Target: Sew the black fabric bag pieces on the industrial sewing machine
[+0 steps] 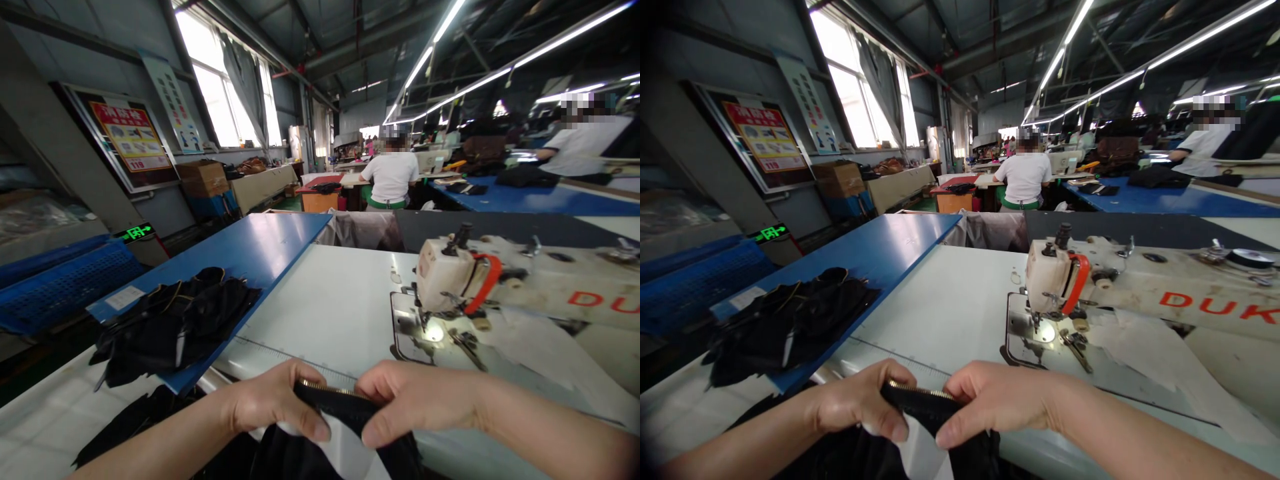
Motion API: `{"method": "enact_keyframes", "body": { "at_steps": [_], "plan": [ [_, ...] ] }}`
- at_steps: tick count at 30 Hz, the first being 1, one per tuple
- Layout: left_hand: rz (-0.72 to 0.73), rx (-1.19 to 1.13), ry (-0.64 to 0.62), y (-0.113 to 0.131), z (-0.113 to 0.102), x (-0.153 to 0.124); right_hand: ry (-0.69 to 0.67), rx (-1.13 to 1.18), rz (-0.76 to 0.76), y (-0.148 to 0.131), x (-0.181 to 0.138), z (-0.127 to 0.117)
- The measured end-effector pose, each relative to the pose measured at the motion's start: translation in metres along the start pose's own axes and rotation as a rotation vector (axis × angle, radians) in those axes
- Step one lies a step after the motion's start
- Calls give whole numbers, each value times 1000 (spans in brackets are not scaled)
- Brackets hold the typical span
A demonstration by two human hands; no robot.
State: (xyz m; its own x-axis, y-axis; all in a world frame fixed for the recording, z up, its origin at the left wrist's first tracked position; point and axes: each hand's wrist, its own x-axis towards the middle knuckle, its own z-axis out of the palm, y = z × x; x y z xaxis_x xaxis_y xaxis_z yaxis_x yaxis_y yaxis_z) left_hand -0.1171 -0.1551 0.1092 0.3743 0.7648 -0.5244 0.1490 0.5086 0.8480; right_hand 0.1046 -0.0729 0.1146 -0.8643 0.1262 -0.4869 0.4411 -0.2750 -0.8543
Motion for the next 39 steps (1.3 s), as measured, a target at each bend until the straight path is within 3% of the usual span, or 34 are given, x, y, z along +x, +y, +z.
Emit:
{"method": "enact_keyframes", "body": {
  "at_steps": [2,7,13,18,21,28,39],
  "plan": [
    [-6,-11,-23,1,1,2,-3,-40,17,3,0,0],
    [-27,-23,-48,2,3,5,102,-429,58,0,-9,-2],
    [-8,-26,-19,5,3,7,186,-519,37,-8,-15,-2],
    [-8,-29,-5,6,4,8,48,-296,16,-19,-18,-3],
    [-3,-12,13,8,6,9,84,-163,-24,-26,-18,0],
    [-23,77,36,12,8,11,156,-523,71,-18,-9,4],
    [-71,216,-59,9,-6,17,73,-449,55,-9,-15,-8]
  ]
}}
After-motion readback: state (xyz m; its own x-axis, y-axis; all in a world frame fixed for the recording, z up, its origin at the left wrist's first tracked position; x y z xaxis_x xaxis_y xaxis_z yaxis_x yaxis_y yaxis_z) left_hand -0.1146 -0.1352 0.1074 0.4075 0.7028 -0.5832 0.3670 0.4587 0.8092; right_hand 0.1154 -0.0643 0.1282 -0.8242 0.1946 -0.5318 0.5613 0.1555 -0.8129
